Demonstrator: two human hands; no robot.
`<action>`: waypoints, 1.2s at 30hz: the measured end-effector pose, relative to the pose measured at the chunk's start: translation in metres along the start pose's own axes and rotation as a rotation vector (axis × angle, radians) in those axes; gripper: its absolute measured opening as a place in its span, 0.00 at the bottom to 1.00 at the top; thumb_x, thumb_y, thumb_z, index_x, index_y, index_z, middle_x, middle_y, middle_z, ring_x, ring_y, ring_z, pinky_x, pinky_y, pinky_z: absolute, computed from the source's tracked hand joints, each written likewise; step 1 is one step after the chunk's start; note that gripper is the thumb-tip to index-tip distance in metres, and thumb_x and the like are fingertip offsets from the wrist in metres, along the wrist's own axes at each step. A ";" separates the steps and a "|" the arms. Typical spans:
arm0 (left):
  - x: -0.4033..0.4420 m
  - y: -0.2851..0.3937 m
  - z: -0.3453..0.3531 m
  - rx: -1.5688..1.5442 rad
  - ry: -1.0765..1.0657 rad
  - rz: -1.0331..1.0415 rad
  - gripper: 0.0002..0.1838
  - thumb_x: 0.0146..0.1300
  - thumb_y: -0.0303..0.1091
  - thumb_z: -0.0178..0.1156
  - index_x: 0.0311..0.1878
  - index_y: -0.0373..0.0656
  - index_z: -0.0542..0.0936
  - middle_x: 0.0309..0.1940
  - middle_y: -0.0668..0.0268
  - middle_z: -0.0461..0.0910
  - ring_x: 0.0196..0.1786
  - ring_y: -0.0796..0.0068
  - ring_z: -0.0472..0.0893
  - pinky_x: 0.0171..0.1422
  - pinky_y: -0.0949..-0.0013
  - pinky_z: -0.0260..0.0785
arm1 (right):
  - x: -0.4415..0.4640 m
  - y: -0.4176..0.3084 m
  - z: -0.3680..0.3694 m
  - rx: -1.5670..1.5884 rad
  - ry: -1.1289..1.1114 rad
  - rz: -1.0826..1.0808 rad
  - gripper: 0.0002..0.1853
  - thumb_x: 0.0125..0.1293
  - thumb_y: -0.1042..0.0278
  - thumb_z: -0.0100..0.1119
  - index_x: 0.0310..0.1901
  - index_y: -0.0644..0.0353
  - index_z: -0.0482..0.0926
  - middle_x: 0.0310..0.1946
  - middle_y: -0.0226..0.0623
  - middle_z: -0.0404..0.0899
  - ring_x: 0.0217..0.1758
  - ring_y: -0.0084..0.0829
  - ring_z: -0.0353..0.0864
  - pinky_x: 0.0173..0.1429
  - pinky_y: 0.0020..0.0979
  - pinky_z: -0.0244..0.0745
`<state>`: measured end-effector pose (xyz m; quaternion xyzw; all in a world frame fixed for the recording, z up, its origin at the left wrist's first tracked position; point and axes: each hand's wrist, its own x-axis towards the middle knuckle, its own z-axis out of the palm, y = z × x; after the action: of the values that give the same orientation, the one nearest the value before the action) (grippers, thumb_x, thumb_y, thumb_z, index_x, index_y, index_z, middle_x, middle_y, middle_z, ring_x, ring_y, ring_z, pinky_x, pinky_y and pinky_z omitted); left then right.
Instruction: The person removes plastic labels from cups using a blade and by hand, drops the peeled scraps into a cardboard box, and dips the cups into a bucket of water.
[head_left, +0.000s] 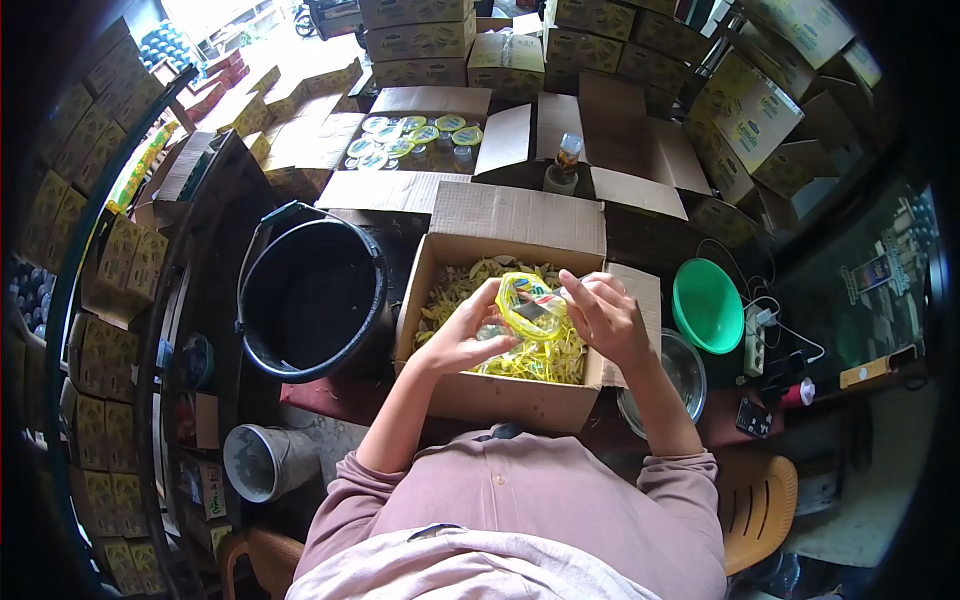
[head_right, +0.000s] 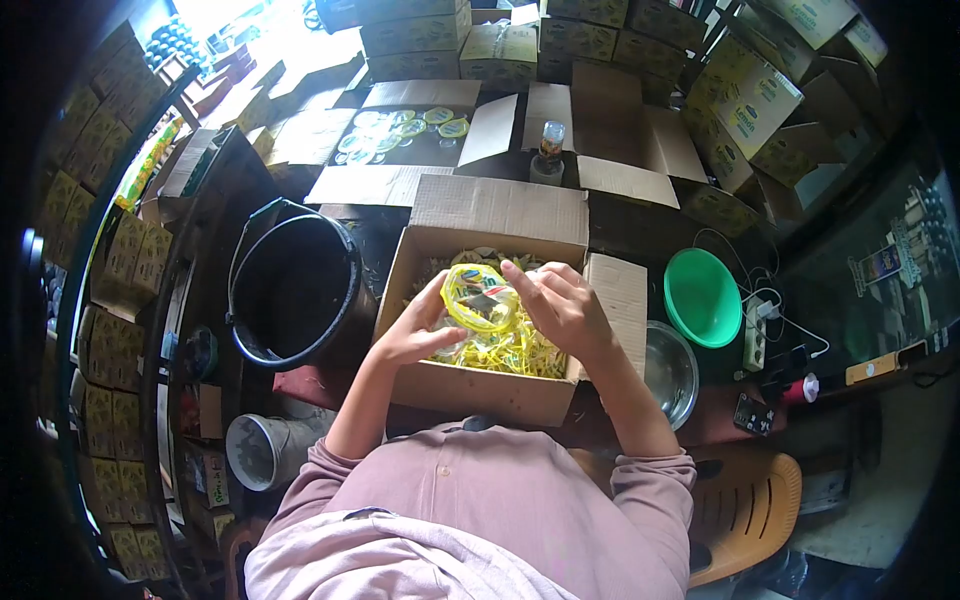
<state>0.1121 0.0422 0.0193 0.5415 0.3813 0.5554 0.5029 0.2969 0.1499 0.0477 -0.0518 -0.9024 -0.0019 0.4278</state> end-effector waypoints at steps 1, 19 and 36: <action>-0.002 0.002 0.002 0.057 0.039 0.009 0.34 0.47 0.32 0.64 0.57 0.37 0.60 0.50 0.62 0.67 0.52 0.75 0.69 0.53 0.70 0.63 | 0.002 0.001 -0.002 -0.032 -0.012 -0.026 0.27 0.47 0.80 0.58 0.54 0.65 0.70 0.21 0.30 0.73 0.25 0.26 0.75 0.35 0.28 0.73; 0.001 -0.010 0.009 0.102 -0.155 -0.033 0.35 0.43 0.28 0.66 0.56 0.38 0.62 0.45 0.64 0.72 0.46 0.79 0.74 0.46 0.74 0.71 | 0.000 -0.002 0.001 -0.002 -0.068 -0.129 0.30 0.47 0.79 0.57 0.56 0.69 0.67 0.18 0.31 0.71 0.25 0.26 0.77 0.33 0.27 0.76; 0.020 -0.017 -0.011 -0.312 -0.446 -0.390 0.31 0.44 0.33 0.64 0.52 0.39 0.63 0.34 0.62 0.74 0.33 0.75 0.76 0.33 0.73 0.71 | -0.003 0.009 0.015 0.136 -0.037 -0.011 0.26 0.48 0.82 0.60 0.53 0.70 0.69 0.24 0.40 0.76 0.26 0.34 0.78 0.31 0.32 0.75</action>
<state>0.1055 0.0669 0.0055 0.4828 0.2689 0.3682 0.7477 0.2878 0.1594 0.0355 -0.0179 -0.9085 0.0579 0.4134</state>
